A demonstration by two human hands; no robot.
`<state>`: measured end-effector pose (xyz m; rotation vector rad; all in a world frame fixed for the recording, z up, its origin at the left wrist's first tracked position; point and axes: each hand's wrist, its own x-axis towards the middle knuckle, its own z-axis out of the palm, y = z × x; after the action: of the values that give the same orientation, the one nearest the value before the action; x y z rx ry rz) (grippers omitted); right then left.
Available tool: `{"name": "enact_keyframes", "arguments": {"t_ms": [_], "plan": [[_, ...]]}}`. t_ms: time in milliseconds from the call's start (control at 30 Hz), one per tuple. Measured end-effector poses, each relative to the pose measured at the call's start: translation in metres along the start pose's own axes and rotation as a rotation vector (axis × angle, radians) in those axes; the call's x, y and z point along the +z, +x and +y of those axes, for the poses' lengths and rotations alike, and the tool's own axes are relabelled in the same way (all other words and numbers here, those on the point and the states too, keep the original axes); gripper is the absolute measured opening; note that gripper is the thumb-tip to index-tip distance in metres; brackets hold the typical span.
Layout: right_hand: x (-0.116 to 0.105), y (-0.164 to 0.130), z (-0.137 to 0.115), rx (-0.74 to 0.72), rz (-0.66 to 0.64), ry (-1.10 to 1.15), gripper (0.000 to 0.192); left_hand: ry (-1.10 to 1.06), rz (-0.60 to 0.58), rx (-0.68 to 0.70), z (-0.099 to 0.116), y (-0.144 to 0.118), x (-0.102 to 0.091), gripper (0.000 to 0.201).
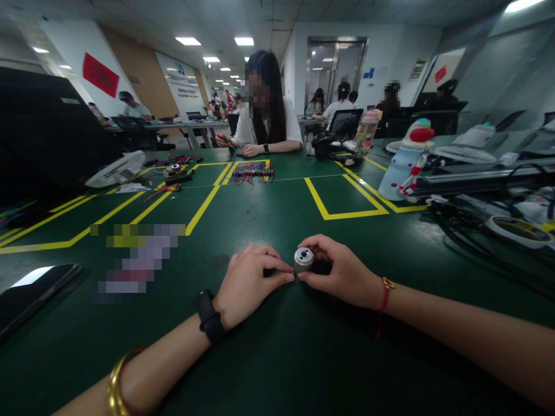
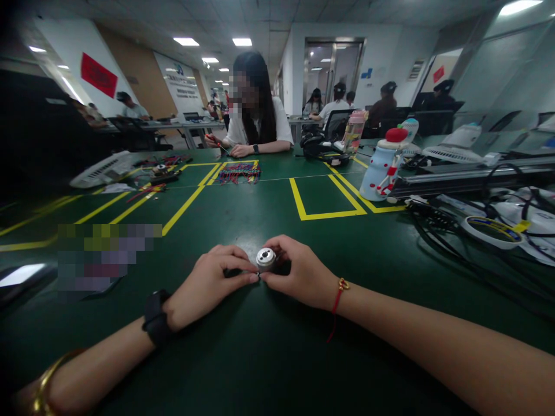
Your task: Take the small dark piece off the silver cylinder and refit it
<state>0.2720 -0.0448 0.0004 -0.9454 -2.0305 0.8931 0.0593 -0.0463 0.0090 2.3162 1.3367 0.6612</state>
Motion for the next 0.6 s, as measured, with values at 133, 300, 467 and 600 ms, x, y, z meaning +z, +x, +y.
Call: {"name": "enact_keyframes", "arguments": {"t_ms": [133,300,467,600], "plan": [[0.002,-0.001,-0.003,-0.017,-0.01,-0.032,0.048,0.012,0.007,-0.005,0.002,0.0,0.004,0.023],[-0.016,0.003,-0.004,0.007,0.037,-0.145,0.04,-0.124,0.045,-0.095,-0.002,0.001,-0.014,0.032],[-0.101,0.015,0.026,0.313,0.309,-0.615,0.038,-0.127,0.247,-0.328,-0.039,0.006,-0.04,0.04],[-0.184,0.01,0.066,0.595,0.424,-0.924,0.04,-0.302,0.371,-0.44,-0.073,0.011,-0.045,0.041]]}}
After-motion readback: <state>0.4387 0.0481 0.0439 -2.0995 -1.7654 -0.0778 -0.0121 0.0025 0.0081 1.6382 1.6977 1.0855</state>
